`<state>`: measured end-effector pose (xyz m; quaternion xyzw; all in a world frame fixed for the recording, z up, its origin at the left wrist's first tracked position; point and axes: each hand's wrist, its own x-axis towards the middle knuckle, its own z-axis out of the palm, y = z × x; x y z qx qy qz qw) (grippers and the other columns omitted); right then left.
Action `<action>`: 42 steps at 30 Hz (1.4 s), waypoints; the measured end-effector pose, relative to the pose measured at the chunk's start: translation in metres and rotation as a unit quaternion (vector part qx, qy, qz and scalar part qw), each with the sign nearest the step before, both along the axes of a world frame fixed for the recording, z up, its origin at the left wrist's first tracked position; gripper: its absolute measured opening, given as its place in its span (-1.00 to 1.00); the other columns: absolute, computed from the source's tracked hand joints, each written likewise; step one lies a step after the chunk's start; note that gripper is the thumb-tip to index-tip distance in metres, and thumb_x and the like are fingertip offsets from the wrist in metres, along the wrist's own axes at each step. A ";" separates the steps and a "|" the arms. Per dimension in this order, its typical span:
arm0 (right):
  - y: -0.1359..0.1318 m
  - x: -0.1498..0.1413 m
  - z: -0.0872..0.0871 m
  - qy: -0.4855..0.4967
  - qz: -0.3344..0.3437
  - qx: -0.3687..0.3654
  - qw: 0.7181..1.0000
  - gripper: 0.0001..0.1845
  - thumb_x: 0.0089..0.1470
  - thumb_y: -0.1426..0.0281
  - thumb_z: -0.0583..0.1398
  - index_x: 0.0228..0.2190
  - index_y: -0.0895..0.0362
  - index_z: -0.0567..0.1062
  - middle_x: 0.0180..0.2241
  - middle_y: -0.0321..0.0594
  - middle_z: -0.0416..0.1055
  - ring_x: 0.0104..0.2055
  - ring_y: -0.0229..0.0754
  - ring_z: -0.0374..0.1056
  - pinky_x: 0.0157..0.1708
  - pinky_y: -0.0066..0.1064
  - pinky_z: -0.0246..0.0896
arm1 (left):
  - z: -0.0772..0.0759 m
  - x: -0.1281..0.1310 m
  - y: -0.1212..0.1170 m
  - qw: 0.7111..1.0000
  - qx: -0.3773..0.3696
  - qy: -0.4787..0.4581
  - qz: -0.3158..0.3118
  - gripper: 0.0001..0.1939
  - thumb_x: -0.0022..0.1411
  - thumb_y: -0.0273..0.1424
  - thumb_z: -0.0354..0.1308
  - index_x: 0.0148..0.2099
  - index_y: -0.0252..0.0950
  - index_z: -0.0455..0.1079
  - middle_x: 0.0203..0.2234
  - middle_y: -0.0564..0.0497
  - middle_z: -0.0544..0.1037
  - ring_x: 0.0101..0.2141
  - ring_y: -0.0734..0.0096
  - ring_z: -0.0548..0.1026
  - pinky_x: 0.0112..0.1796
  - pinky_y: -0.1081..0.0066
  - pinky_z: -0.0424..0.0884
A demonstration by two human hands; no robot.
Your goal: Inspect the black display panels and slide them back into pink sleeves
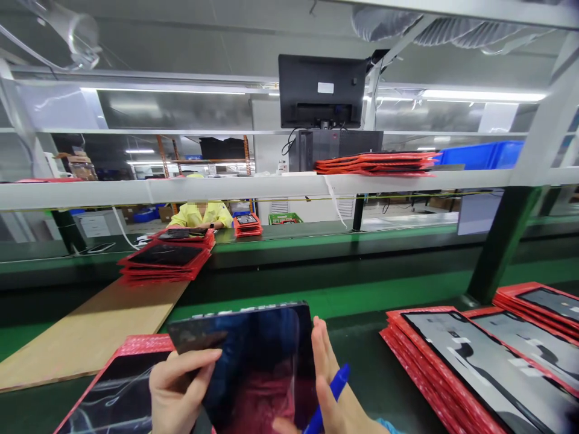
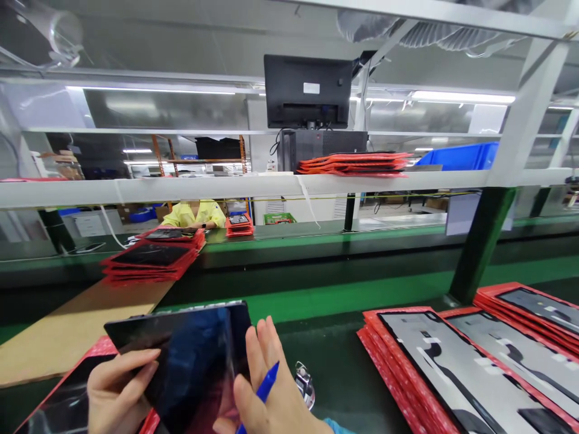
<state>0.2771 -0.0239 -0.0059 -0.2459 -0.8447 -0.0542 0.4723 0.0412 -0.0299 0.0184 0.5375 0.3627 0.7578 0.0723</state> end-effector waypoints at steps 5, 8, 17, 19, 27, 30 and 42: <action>-0.001 -0.004 0.001 -0.046 0.010 0.050 0.998 -0.23 0.15 0.48 0.20 0.26 -0.02 -0.03 0.06 -0.12 0.43 0.24 -0.11 0.09 0.27 0.02 -0.27 | -0.004 -0.003 -0.004 0.991 0.061 0.122 0.010 -0.71 -0.14 -0.58 0.24 -0.44 -0.04 0.61 -0.55 0.07 0.65 -0.54 0.34 0.61 -0.50 0.58 0.51; -0.002 -0.001 0.005 -0.045 0.025 0.091 0.995 -0.33 0.16 0.46 0.19 0.22 -0.04 0.07 0.01 -0.16 0.48 0.24 -0.13 0.11 0.26 0.10 -0.33 | -0.005 -0.006 -0.003 0.984 0.087 0.158 -0.007 -0.65 -0.08 -0.60 0.21 -0.34 -0.01 0.61 -0.51 0.10 0.66 -0.51 0.37 0.62 -0.46 0.60 0.51; -0.011 0.003 0.002 0.029 0.028 0.054 0.998 -0.54 0.18 0.47 0.11 0.10 -0.03 0.23 -0.20 -0.30 0.61 0.18 -0.09 0.22 0.26 0.11 -0.25 | -0.007 -0.006 -0.003 0.981 0.098 0.165 -0.027 -0.70 -0.02 -0.52 0.22 -0.33 0.04 0.60 -0.51 0.11 0.66 -0.52 0.35 0.61 -0.46 0.55 0.53; -0.014 0.003 0.002 0.038 0.017 0.048 0.998 -0.53 0.15 0.55 0.13 0.06 -0.04 0.26 -0.23 -0.30 0.62 0.18 -0.05 0.20 0.25 0.13 -0.24 | -0.007 -0.004 -0.003 0.981 0.096 0.164 -0.038 -0.73 -0.02 -0.49 0.24 -0.34 0.03 0.61 -0.50 0.08 0.66 -0.52 0.31 0.61 -0.47 0.51 0.54; -0.023 0.006 0.014 0.038 -0.039 0.047 0.997 -0.47 0.06 0.69 0.17 -0.06 -0.12 0.38 -0.32 -0.42 0.63 0.07 0.03 0.33 0.21 0.17 -0.10 | -0.004 0.001 -0.005 0.974 0.103 0.192 -0.057 -0.73 -0.01 -0.48 0.23 -0.31 0.02 0.61 -0.50 0.03 0.66 -0.56 0.30 0.60 -0.50 0.51 0.54; -0.025 0.006 0.019 0.035 -0.053 0.056 0.996 -0.45 0.03 0.72 0.19 -0.09 -0.14 0.41 -0.34 -0.48 0.63 0.06 0.00 0.34 0.23 0.16 -0.12 | -0.003 0.002 -0.007 0.973 0.100 0.201 -0.054 -0.74 0.01 -0.45 0.24 -0.29 0.03 0.61 -0.50 0.04 0.66 -0.55 0.32 0.60 -0.49 0.52 0.53; -0.028 0.010 0.025 0.074 -0.036 0.094 0.992 -0.45 0.03 0.76 0.16 -0.11 -0.11 0.36 -0.24 -0.52 0.61 0.09 -0.07 0.29 0.28 0.13 -0.43 | -0.011 0.012 -0.008 0.992 0.073 0.091 -0.035 -0.92 0.03 -0.34 0.30 -0.45 -0.01 0.60 -0.50 0.13 0.66 -0.53 0.47 0.59 -0.43 0.63 0.50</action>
